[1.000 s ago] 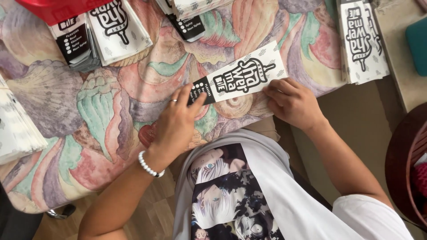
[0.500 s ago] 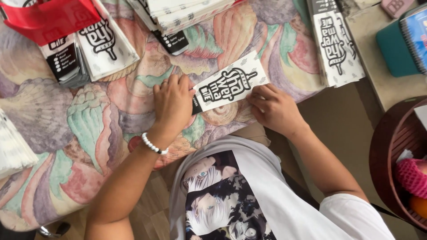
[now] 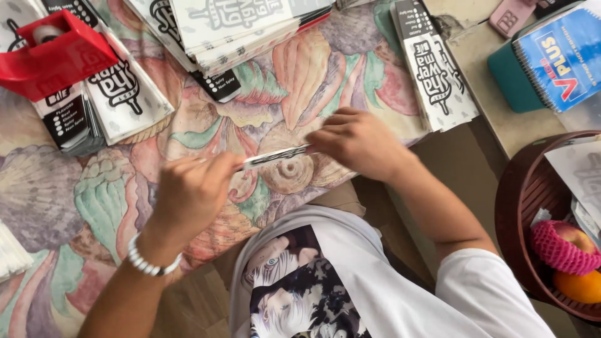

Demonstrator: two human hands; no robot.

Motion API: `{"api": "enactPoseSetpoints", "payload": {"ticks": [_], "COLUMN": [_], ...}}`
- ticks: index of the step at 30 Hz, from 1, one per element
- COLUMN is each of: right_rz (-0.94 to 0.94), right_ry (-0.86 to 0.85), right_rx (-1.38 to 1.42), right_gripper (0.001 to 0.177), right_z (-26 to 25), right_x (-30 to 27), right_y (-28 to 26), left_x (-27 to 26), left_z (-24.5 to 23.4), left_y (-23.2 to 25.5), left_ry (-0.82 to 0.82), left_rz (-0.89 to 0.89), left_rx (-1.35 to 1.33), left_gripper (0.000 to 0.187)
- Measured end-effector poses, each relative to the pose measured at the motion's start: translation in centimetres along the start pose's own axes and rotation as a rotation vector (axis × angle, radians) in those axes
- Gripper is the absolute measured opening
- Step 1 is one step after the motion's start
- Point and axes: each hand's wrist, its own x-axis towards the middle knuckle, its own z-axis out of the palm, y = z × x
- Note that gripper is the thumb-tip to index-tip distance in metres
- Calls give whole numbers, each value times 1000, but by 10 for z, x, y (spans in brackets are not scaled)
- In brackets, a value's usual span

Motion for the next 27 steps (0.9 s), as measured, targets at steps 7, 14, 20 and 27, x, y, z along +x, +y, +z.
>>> {"api": "enactPoseSetpoints", "payload": {"ticks": [7,14,20,27], "right_rz": [209,112,142,183], "right_ry": [141,246,-7,-14], "right_rx": [-142,-237,-145,153], "right_gripper": [11,36,12,20], "right_z": [-38,23,13,-3], "right_x": [-48,9,13,1], "right_y": [30,-37,-35,-12], "left_x": [-32,22,40,66], "left_z": [-19,-23,-49,-54], "left_y": [-33,1,-5,-19], "left_ry": [18,-79,-392,-488], "left_rz": [-118,-49,53,64], "left_rx": [121,-32,22,-153], "left_gripper": [3,5,45,38]}}
